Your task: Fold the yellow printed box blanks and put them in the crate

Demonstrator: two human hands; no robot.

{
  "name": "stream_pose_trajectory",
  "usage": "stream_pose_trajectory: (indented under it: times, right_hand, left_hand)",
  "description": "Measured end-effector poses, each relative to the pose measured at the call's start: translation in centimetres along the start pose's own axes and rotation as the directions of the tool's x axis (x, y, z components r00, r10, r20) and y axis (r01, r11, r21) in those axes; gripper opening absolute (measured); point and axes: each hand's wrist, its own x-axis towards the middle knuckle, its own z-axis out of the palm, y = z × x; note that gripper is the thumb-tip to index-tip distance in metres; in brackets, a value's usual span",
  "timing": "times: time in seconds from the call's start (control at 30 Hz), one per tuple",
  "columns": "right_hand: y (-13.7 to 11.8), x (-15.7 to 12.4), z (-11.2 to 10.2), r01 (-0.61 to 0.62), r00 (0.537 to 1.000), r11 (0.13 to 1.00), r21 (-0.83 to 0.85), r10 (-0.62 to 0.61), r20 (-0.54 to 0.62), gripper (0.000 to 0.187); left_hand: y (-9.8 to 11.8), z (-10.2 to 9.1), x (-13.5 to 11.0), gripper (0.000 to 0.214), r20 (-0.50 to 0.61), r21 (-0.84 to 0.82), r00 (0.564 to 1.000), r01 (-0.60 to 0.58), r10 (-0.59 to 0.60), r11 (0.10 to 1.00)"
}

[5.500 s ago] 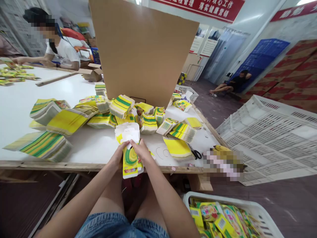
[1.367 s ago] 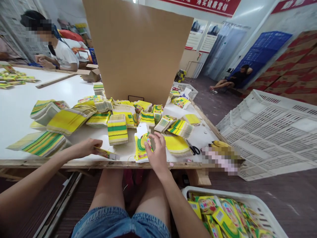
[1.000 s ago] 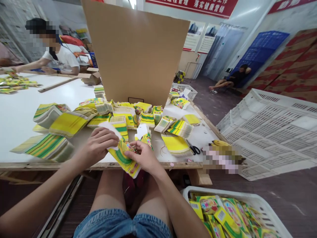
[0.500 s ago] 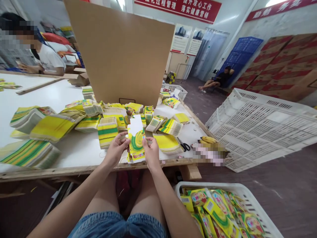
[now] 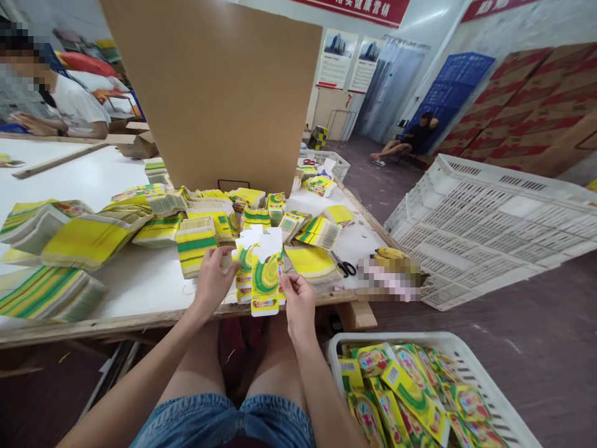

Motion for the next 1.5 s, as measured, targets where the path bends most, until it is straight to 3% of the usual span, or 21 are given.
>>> stream_pose_trajectory:
  times: [0.07, 0.13, 0.2, 0.27, 0.37, 0.47, 0.57, 0.7, 0.83, 0.93, 1.03, 1.1, 1.23, 1.3, 1.37, 1.5]
  right_hand:
    - [-0.5, -1.6, -0.3, -0.027, 1.0, 1.0, 0.015, 0.027, -0.006, 0.036]
    - [-0.9, -3.4, -0.6, -0.063, 0.998, 0.997, 0.042, 0.063, -0.004, 0.033]
    - [-0.9, -5.3, -1.0, -0.117, 0.993, 0.99, 0.085, 0.116, 0.015, 0.031]
    - [-0.6, -7.0, -1.4, -0.159, 0.987, 0.98, 0.122, 0.156, 0.037, 0.028]
    - [0.2, -8.9, -2.4, -0.177, 0.984, 0.974, 0.142, 0.177, 0.019, 0.025]
    - [0.9, -10.0, -3.6, -0.181, 0.981, 0.971, 0.155, 0.189, -0.036, 0.027]
    - [0.6, -10.7, -4.7, -0.167, 0.983, 0.98, 0.105, 0.174, -0.059, 0.026]
    - [-0.4, -11.4, -5.5, -0.159, 0.987, 0.987, 0.019, 0.159, 0.016, 0.025]
    - [-0.3, -12.3, -5.7, -0.147, 0.988, 0.987, -0.066, 0.15, 0.047, 0.025]
    - [0.3, -12.8, -5.7, -0.102, 0.994, 0.979, -0.176, 0.096, -0.042, 0.024]
    - [0.3, -13.1, -6.0, -0.014, 0.996, 0.968, -0.252, -0.009, -0.088, 0.017]
    - [-0.3, -13.1, -6.4, 0.046, 0.999, 0.977, -0.21, -0.047, -0.001, 0.031]
    - [-1.7, -13.1, -7.2, 0.026, 0.971, 0.995, -0.092, -0.003, 0.24, 0.048]
    - [-1.9, -13.0, -7.6, -0.002, 0.953, 0.996, -0.086, 0.028, 0.301, 0.05]
    - [-1.8, -12.9, -8.0, -0.013, 0.946, 0.995, -0.101, 0.045, 0.322, 0.045]
    - [-1.7, -12.4, -8.8, -0.007, 0.938, 0.969, -0.248, 0.092, 0.333, 0.019]
  left_hand:
    - [0.9, -0.5, -1.6, 0.034, 0.064, -0.044, 0.998, -0.008, 0.011, 0.999]
    - [1.6, -0.8, -3.9, 0.043, 0.299, -0.256, 0.954, 0.089, -0.009, 0.963]
    - [2.0, -0.8, -6.4, 0.051, 0.56, -0.432, 0.828, 0.312, -0.02, 0.846]
    - [2.1, -0.6, -8.7, 0.054, 0.711, -0.462, 0.702, 0.509, -0.04, 0.726]
    - [2.1, 0.1, -11.0, 0.058, 0.807, -0.424, 0.584, 0.678, -0.09, 0.601]
    - [2.1, 0.8, -12.1, 0.064, 0.859, -0.371, 0.503, 0.743, -0.099, 0.557]
    - [1.9, 1.2, -12.7, 0.064, 0.862, -0.362, 0.498, 0.734, -0.093, 0.575]
    - [1.2, 1.8, -13.4, 0.049, 0.821, -0.402, 0.562, 0.693, -0.101, 0.598]
    - [0.7, 2.7, -14.1, 0.038, 0.771, -0.375, 0.603, 0.687, -0.202, 0.622]
    - [0.9, 3.0, -14.6, 0.044, 0.687, -0.334, 0.685, 0.594, -0.243, 0.732]
    - [1.3, 2.8, -14.8, 0.061, 0.629, -0.338, 0.755, 0.483, -0.188, 0.808]
    - [1.4, 2.3, -14.7, 0.065, 0.681, -0.348, 0.719, 0.482, -0.136, 0.804]
    - [1.7, 1.0, -13.8, 0.066, 0.829, -0.317, 0.554, 0.575, -0.073, 0.754]
    - [2.0, 0.4, -13.3, 0.066, 0.863, -0.29, 0.501, 0.602, -0.07, 0.744]
    - [2.2, -0.2, -13.0, 0.059, 0.889, -0.257, 0.454, 0.597, -0.056, 0.76]
    - [2.2, -0.8, -13.0, 0.04, 0.935, -0.205, 0.355, 0.56, -0.009, 0.803]
